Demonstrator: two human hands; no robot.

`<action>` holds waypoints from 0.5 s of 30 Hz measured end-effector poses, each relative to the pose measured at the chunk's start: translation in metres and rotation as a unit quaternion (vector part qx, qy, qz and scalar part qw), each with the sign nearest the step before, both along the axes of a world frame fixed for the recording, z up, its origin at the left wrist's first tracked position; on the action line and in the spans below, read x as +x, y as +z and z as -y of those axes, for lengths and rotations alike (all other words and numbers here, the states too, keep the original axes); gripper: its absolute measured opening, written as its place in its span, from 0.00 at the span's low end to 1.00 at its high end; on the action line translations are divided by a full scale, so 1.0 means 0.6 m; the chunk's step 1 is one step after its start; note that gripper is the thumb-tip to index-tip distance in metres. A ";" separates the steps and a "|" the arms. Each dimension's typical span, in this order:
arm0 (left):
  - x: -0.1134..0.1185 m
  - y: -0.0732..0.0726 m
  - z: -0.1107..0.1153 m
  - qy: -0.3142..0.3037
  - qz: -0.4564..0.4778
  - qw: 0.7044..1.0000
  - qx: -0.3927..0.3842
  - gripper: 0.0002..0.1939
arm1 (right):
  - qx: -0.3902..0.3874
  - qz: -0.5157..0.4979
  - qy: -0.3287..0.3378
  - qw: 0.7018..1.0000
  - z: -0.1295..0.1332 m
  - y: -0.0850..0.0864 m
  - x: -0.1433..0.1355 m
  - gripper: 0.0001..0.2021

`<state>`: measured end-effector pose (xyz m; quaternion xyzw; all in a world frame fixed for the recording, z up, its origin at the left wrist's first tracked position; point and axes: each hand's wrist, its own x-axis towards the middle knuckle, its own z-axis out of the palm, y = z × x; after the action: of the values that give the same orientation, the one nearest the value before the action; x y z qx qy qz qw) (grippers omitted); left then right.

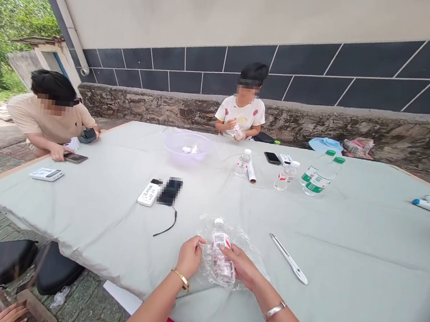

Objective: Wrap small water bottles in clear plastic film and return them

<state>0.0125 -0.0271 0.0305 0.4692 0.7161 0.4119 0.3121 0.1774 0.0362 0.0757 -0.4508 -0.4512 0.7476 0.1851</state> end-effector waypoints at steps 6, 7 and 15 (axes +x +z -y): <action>0.001 -0.016 0.031 -0.045 -0.005 0.998 0.041 0.15 | 0.088 0.031 0.000 0.996 0.015 -0.007 0.015 0.22; 0.001 -0.017 0.033 -0.046 0.000 0.998 0.048 0.15 | 0.106 0.047 0.001 0.993 0.014 -0.012 0.019 0.23; -0.006 -0.013 0.042 0.014 0.178 0.984 -0.001 0.13 | 0.093 0.060 0.023 0.994 0.008 -0.036 0.035 0.31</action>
<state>0.0087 -0.0525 0.0227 0.3778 0.6563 0.4926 0.4289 0.1984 0.0312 0.0543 -0.4651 -0.5394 0.6779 0.1822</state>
